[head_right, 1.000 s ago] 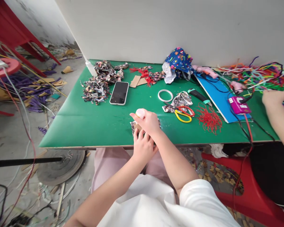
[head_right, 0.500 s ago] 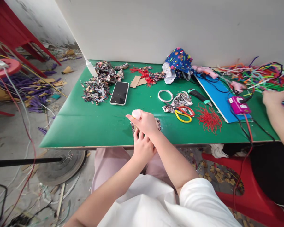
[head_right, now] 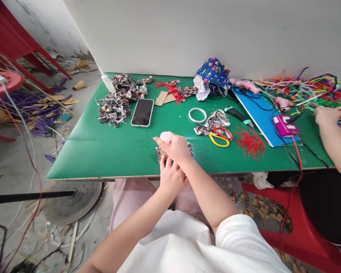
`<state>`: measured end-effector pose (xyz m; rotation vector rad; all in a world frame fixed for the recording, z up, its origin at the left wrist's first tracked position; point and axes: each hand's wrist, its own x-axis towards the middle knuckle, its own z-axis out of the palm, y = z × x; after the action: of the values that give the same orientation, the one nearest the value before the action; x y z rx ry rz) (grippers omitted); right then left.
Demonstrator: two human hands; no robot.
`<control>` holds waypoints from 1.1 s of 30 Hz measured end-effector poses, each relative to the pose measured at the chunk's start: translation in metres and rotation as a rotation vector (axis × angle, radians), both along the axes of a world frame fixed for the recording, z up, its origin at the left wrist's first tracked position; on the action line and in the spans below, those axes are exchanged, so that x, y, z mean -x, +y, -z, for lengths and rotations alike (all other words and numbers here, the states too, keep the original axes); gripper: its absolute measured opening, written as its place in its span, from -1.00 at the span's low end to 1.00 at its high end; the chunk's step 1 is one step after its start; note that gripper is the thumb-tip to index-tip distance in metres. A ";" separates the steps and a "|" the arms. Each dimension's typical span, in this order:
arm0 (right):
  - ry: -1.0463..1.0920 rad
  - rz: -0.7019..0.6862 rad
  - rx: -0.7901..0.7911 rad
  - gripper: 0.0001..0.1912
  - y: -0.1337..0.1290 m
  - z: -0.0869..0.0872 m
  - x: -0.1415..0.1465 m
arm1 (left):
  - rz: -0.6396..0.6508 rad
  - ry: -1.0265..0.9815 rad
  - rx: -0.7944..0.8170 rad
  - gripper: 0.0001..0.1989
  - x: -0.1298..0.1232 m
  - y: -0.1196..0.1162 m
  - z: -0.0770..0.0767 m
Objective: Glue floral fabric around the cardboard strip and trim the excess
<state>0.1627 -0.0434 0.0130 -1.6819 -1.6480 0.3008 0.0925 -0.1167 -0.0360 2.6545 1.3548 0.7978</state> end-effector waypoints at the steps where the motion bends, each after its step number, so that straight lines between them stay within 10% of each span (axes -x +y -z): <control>1: 0.003 -0.001 -0.001 -0.53 0.000 0.000 -0.001 | -0.002 0.000 0.001 -0.59 0.000 0.000 0.000; 33: 0.023 0.150 -0.058 -0.55 -0.006 0.000 -0.034 | -0.041 0.000 -0.007 -0.54 -0.004 0.000 0.000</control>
<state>0.1970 -0.0492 0.0132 -1.7404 -1.4908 0.1957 0.0960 -0.1164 -0.0355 2.6397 1.4136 0.8081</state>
